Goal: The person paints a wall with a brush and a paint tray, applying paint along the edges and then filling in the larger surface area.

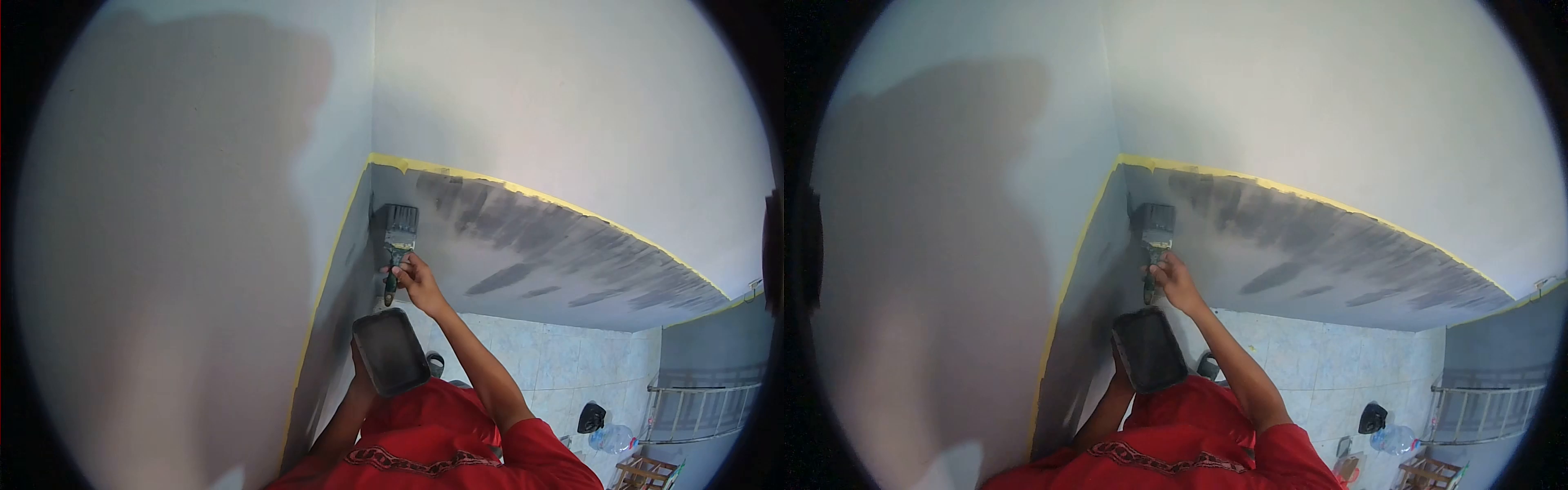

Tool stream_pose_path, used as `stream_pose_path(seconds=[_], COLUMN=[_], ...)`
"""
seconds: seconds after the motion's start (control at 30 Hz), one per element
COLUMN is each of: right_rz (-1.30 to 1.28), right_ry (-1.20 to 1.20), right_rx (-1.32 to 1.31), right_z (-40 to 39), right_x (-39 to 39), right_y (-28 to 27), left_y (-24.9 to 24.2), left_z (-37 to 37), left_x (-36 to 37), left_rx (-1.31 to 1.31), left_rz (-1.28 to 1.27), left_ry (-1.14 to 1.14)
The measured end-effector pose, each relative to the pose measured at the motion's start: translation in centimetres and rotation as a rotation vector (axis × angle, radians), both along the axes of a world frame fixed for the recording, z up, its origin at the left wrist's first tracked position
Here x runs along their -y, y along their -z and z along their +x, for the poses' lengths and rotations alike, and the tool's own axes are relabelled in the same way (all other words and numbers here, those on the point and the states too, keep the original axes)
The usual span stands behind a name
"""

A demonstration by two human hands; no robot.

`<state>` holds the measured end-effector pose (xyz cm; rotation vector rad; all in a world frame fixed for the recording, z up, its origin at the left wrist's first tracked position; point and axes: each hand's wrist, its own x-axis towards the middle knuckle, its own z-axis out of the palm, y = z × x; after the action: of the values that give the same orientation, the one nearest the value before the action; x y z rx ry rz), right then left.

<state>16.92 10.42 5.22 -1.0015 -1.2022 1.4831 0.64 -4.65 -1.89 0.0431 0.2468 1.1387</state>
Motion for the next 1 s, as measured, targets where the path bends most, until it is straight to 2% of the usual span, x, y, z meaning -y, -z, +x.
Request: stream_pose_path(seconds=[0.07, 0.17, 0.27, 0.43, 0.57, 0.67, 0.77, 0.87, 0.93, 1.0], right_rz=[-0.097, -0.101, -0.221, -0.361, -0.331, -0.274, -0.232, -0.169, -0.131, -0.143], right_ry=[0.023, -0.019, -0.049, -0.027, -0.026, 0.051, 0.042, 0.075, 0.071, 0.060], right_rx=[0.051, 0.048, 0.075, 0.058, 0.063, 0.066, -0.005, -0.064, -0.045, -0.025], right_z=[0.1, 0.3, 0.6, 0.4, 0.6, 0.3, 0.3, -0.1, -0.1, -0.3], right_x=[-0.4, -1.2, -0.9, -0.4, -0.9, -0.8, -0.7, 0.6, 1.2, 1.8], right_y=[0.0, 2.6, 3.9, 3.9, 1.9, -2.6, -5.2, -9.1, -10.3, -11.2], left_y=[-1.1, -1.8, -2.3, -0.7, -1.2, -3.4, -2.0, -2.0, -2.7, -2.5], left_z=[-0.1, 0.1, 0.2, 0.2, 0.4, 0.4, 0.4, 0.5, 0.4, 0.4], left_x=[0.2, 0.2, 0.0, -0.1, 0.0, 0.1, 0.3, 0.1, 0.3, 0.2], left_rx=[0.043, 0.140, 0.180, 0.073, 0.187, 0.258, 0.202, 0.201, -0.127, -0.580], left_rz=[-0.038, 0.011, 0.064, -0.002, -0.017, -0.031, -0.079, -0.012, 0.126, 0.253], left_ry=[0.041, 0.054, 0.035, 0.029, 0.077, 0.114, 0.085, 0.095, 0.053, 0.039])
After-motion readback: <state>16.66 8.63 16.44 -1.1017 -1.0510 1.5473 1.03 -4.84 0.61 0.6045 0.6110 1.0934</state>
